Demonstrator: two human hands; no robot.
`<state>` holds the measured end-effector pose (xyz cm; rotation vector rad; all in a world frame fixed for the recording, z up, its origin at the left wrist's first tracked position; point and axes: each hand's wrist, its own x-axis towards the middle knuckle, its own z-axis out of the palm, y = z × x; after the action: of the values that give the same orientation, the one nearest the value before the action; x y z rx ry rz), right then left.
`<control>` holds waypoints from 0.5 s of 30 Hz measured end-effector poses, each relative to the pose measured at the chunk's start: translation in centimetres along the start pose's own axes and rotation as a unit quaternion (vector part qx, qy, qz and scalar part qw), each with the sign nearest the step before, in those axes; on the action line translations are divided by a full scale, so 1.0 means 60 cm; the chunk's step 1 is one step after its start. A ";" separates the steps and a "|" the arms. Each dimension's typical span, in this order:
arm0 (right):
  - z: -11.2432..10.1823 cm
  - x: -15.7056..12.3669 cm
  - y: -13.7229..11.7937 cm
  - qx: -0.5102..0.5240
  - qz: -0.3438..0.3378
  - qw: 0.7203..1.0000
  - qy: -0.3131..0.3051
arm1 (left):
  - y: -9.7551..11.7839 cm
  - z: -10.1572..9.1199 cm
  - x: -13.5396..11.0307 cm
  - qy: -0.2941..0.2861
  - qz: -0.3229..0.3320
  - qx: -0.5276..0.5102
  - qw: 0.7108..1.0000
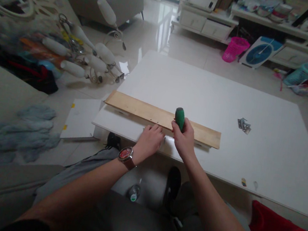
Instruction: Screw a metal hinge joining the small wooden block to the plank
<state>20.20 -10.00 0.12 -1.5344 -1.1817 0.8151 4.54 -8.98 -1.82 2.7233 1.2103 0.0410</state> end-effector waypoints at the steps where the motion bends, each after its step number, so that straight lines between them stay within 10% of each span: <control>1: 0.000 0.000 -0.001 0.000 0.002 1.000 0.000 | -0.001 0.001 0.000 0.002 -0.001 -0.001 1.000; 15: -0.012 -0.008 0.007 -0.013 0.005 1.000 0.012 | 0.008 0.007 -0.007 -0.005 -0.085 0.008 0.996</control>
<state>20.80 -10.71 -0.10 -1.5685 -1.1723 0.7878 4.64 -9.68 -2.12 2.6197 1.4403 -0.0038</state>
